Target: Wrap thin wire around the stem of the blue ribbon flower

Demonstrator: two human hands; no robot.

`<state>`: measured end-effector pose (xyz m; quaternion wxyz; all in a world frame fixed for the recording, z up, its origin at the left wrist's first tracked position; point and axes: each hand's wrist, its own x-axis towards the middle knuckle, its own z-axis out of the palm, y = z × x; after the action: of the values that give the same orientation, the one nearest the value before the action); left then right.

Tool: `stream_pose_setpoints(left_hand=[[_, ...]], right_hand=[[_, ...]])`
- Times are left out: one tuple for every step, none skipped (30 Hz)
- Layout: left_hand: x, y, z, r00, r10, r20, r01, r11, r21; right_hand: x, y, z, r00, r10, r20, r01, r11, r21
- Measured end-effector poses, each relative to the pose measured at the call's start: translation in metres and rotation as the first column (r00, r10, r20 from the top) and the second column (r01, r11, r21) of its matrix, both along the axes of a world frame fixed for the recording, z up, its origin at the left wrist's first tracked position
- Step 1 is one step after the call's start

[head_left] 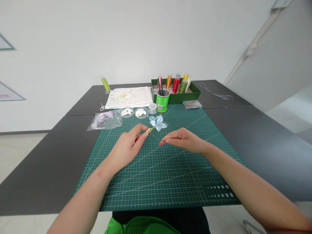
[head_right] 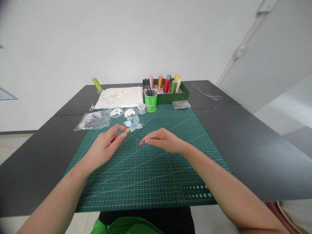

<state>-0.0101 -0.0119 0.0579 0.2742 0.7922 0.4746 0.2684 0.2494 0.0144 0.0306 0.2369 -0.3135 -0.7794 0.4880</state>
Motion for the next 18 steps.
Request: stream_pose_setpoints(left_hand=[[0.0,0.001,-0.001,1.0,-0.003,0.016,0.003,1.0,-0.01],[0.0,0.001,-0.002,0.999,-0.006,0.035,0.007,1.0,-0.025],[0.0,0.002,-0.003,0.998,-0.006,0.06,0.009,0.999,-0.046],[0.0,0.003,-0.004,0.996,-0.003,0.093,0.01,0.997,-0.072],[-0.001,0.004,-0.005,0.992,0.001,0.13,0.012,0.995,-0.102],[-0.001,0.005,-0.006,0.986,0.009,0.168,0.013,0.991,-0.131],[-0.001,0.006,-0.007,0.979,0.018,0.204,0.014,0.988,-0.156],[-0.001,0.007,-0.008,0.972,0.023,0.232,0.019,0.984,-0.177],[0.0,0.008,-0.008,0.968,0.027,0.25,0.022,0.981,-0.191],[0.0,0.008,-0.009,0.966,0.03,0.258,0.023,0.98,-0.199],[0.001,0.008,-0.009,0.966,0.029,0.258,0.024,0.979,-0.201],[0.001,0.008,-0.01,0.967,0.024,0.252,0.028,0.98,-0.199],[0.002,0.008,-0.01,0.97,0.015,0.242,0.032,0.981,-0.191],[0.003,0.007,-0.01,0.973,0.005,0.229,0.038,0.983,-0.18],[0.004,0.007,-0.01,0.977,-0.007,0.215,0.044,0.985,-0.167],[0.005,0.007,-0.01,0.98,-0.019,0.198,0.051,0.987,-0.156],[0.006,0.006,-0.011,0.983,-0.026,0.179,0.053,0.988,-0.146],[0.006,0.006,-0.011,0.986,-0.029,0.164,0.053,0.989,-0.14]], right_hand=[[0.0,0.0,0.0,1.0,0.004,-0.018,-0.004,1.0,-0.027],[-0.001,0.0,-0.001,0.999,0.008,-0.042,-0.011,0.997,-0.073],[-0.001,0.0,-0.003,0.997,0.005,-0.081,-0.017,0.99,-0.138],[-0.002,0.0,-0.005,0.991,-0.012,-0.137,-0.017,0.976,-0.215],[-0.003,0.001,-0.007,0.978,-0.054,-0.203,-0.008,0.956,-0.293],[-0.003,0.002,-0.01,0.956,-0.116,-0.268,0.012,0.932,-0.363],[-0.003,0.004,-0.012,0.928,-0.193,-0.318,0.045,0.907,-0.419],[-0.003,0.007,-0.015,0.902,-0.269,-0.338,0.092,0.884,-0.458],[-0.002,0.009,-0.016,0.888,-0.333,-0.316,0.155,0.866,-0.475],[0.0,0.012,-0.018,0.888,-0.386,-0.25,0.242,0.855,-0.46],[0.001,0.015,-0.019,0.888,-0.434,-0.151,0.348,0.85,-0.395],[0.001,0.017,-0.02,0.87,-0.491,-0.045,0.463,0.845,-0.269],[0.001,0.017,-0.021,0.833,-0.552,0.034,0.553,0.828,-0.094],[0.0,0.016,-0.021,0.799,-0.597,0.066,0.592,0.802,0.084],[-0.003,0.014,-0.021,0.792,-0.609,0.048,0.588,0.781,0.212],[-0.007,0.009,-0.021,0.819,-0.574,0.001,0.553,0.79,0.264],[-0.013,0.003,-0.021,0.871,-0.487,-0.059,0.486,0.842,0.235],[-0.019,-0.003,-0.021,0.914,-0.382,-0.135,0.398,0.908,0.131]])
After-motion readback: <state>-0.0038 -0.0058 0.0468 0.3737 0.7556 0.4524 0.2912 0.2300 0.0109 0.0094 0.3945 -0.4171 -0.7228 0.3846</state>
